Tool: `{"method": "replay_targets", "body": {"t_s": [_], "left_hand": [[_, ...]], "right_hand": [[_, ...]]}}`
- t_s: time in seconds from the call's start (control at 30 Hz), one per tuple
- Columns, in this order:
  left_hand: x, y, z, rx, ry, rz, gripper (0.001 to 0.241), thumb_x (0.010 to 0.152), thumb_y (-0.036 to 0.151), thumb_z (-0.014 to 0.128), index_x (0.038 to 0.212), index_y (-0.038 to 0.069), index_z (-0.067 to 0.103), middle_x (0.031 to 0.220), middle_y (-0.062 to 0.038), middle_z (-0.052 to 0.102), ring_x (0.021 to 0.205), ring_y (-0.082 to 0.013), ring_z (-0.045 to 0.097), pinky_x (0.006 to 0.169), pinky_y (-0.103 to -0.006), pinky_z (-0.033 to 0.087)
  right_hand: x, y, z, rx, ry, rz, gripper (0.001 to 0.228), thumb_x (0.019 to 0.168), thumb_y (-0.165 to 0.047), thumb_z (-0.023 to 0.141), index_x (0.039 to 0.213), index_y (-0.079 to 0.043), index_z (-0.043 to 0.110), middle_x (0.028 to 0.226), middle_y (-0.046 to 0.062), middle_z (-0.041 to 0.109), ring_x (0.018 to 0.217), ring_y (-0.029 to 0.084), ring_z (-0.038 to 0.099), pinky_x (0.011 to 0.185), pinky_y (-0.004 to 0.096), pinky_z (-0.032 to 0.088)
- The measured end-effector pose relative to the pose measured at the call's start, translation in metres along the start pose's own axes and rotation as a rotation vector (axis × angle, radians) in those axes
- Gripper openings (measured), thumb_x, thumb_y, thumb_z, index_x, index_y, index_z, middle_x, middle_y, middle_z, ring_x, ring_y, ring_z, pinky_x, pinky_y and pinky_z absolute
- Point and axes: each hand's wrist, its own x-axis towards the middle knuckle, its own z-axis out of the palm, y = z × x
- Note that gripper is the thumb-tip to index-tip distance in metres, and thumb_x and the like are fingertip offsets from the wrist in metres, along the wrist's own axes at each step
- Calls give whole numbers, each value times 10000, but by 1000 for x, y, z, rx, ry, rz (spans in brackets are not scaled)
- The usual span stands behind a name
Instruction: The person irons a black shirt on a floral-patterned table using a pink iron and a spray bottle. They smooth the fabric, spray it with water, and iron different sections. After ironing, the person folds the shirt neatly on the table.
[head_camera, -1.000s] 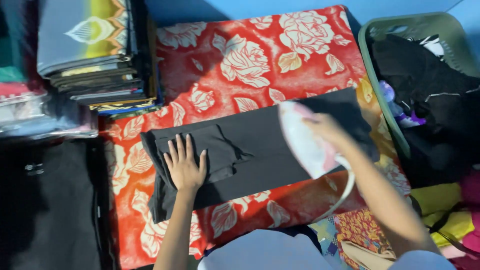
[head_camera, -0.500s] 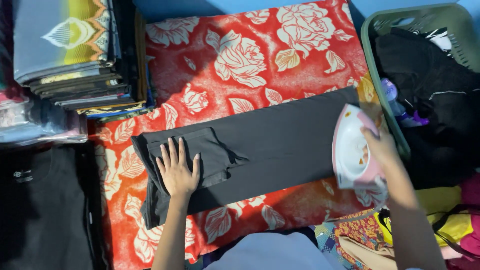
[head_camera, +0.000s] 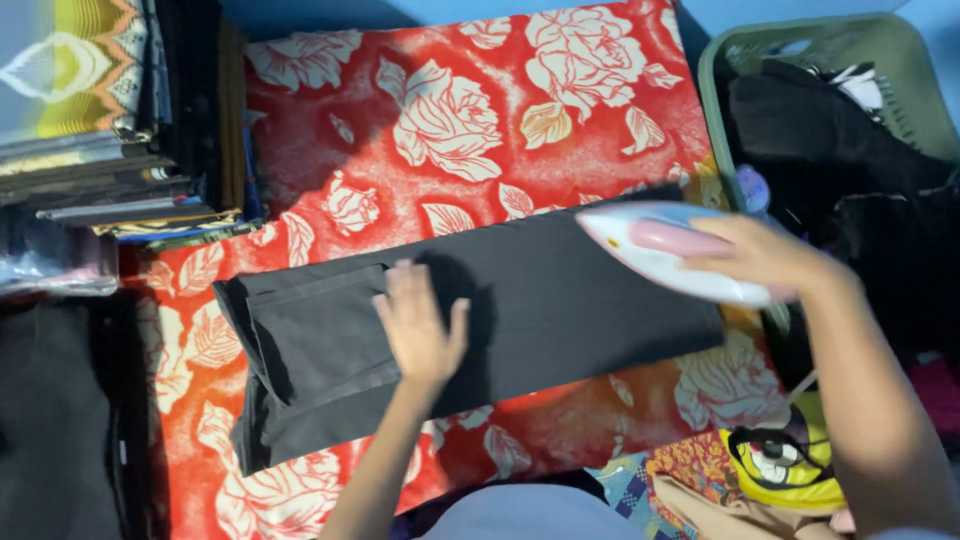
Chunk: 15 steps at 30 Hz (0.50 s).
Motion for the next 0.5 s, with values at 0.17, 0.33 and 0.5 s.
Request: {"method": "replay_targets", "body": {"t_s": [0.17, 0.33, 0.5], "left_hand": [[-2, 24, 34, 124, -486, -23, 911, 993, 626, 439, 1615, 4, 197, 1697, -231, 139, 1582, -392, 80, 1242, -599, 80], [-15, 17, 42, 135, -311, 46, 943, 979, 659, 436, 1600, -26, 253, 1677, -256, 214, 1565, -395, 192, 1230, -554, 193], [-16, 18, 45, 149, -196, 65, 999, 946, 691, 470, 1596, -40, 270, 1673, -258, 234, 1561, -384, 225, 1230, -528, 209]], "right_hand": [[105, -53, 32, -401, 19, -446, 620, 829, -636, 669, 589, -64, 646, 624, 173, 705, 737, 386, 709, 763, 454, 515], [147, -56, 40, -361, -39, -404, 659, 894, -653, 612, 612, -59, 653, 674, 150, 696, 713, 347, 684, 666, 408, 512], [139, -99, 39, -517, -370, -306, 703, 769, -807, 568, 713, -140, 784, 855, 105, 800, 951, 325, 748, 762, 419, 564]]}}
